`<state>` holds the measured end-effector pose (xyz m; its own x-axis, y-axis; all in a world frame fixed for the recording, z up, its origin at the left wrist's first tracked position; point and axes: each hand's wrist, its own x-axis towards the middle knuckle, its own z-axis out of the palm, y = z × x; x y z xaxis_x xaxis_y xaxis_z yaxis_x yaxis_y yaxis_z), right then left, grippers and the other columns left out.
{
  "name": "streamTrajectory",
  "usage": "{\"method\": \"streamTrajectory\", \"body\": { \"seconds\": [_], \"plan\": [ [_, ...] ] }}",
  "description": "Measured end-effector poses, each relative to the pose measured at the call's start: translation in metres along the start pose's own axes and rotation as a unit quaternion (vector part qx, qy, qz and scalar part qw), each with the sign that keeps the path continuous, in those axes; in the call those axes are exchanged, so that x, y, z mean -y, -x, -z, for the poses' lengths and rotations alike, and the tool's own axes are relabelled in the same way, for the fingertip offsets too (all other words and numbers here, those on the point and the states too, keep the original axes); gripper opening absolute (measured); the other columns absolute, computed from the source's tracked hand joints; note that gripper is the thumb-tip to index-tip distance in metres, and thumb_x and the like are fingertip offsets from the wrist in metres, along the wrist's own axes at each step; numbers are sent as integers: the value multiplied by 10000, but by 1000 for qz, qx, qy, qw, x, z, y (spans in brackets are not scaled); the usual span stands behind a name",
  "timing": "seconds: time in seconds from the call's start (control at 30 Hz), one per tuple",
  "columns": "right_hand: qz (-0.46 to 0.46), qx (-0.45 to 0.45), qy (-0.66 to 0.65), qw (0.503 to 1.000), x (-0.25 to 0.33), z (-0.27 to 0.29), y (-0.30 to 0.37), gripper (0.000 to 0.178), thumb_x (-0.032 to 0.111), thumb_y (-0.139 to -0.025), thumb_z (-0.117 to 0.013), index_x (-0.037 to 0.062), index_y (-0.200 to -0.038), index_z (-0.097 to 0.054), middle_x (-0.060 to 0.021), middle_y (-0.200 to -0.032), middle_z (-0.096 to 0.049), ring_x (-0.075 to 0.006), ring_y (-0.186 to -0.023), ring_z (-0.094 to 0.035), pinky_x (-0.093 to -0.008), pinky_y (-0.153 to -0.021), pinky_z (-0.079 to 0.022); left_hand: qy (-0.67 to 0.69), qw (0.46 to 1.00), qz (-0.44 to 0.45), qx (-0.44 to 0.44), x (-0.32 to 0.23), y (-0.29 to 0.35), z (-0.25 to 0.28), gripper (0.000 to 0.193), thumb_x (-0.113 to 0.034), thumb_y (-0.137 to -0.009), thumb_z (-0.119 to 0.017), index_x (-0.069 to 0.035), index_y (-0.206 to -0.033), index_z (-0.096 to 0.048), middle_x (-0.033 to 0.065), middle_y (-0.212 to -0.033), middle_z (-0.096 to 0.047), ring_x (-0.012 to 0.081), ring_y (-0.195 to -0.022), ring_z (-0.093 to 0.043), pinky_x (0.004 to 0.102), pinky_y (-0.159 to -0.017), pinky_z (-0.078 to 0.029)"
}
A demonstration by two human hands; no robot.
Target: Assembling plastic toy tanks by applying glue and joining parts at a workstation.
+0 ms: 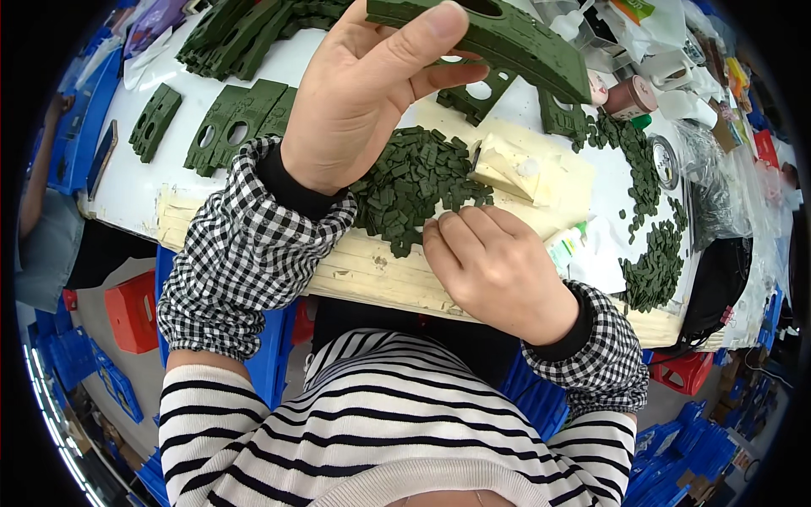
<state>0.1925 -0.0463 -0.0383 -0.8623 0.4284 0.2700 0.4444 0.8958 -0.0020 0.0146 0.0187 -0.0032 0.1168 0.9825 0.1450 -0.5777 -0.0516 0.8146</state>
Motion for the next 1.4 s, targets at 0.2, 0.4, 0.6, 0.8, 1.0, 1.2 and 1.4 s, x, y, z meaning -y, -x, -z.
{"method": "streamTrajectory", "body": {
  "seconds": [0.2, 0.4, 0.6, 0.8, 1.0, 1.2, 1.4],
  "plan": [
    [-11, -145, -69, 987, -3, 14, -2, 233, 52, -717, -690, 12, -946, -706, -53, -803, -585, -176, -692, -615, -273, -629, -519, -37, 995, -18, 90, 10, -8, 33, 423, -244, -992, -571, -64, -1361, -466, 99, -1324, -574, 176, -1185, -572, 382, -1018, -482],
    [-103, -232, -159, 954, -26, 68, 9, 324, -89, -726, -718, 106, -983, -747, -89, -810, -649, -179, -699, -641, -280, -609, -513, -59, 991, 18, 116, 7, -6, 22, 442, -332, -1054, -404, -66, -1406, -442, 75, -1351, -549, 175, -1215, -547, 391, -1036, -466],
    [-179, -314, -354, 863, -61, 97, -3, 143, -75, -915, -592, -107, -1048, -631, -174, -991, -694, -199, -914, -687, -295, -857, -550, -34, 981, 111, 156, 9, -3, 11, 555, -329, -1060, -363, -47, -1515, -215, 189, -1445, -437, 256, -1315, -480, 424, -1036, -476],
    [-254, -326, -523, 745, -64, 82, -6, 177, -7, -876, -687, -63, -1043, -663, -116, -950, -720, -127, -873, -696, -228, -788, -557, -25, 970, 149, 191, 11, 4, 2, 620, -277, -1039, -444, -55, -1539, -153, 168, -1451, -418, 265, -1317, -477, 436, -1038, -477],
    [-302, -263, -584, 706, -69, 69, -3, 151, 7, -877, -690, -57, -1013, -683, -111, -924, -719, -123, -850, -690, -233, -767, -563, -30, 966, 158, 201, 13, 8, 0, 716, -261, -993, -554, -72, -1548, -144, 119, -1435, -434, 241, -1292, -500, 424, -1017, -494],
    [-308, -241, -574, 719, -69, 65, -3, 116, 63, -871, -714, -25, -944, -691, -63, -879, -699, -81, -749, -635, -195, -678, -506, -66, 961, 171, 207, 9, 12, -2, 742, -242, -977, -580, -74, -1551, -142, 106, -1418, -448, 208, -1243, -529, 392, -994, -506],
    [-244, -245, -431, 833, -73, 62, -2, 117, 110, -832, -736, 9, -869, -691, -72, -985, -622, -141, -949, -554, -282, -865, -415, -87, 949, 200, 230, 6, 13, -3, 757, -235, -966, -596, -73, -1551, -144, 104, -1415, -445, 210, -1243, -528, 410, -1008, -493]
  ]
}}
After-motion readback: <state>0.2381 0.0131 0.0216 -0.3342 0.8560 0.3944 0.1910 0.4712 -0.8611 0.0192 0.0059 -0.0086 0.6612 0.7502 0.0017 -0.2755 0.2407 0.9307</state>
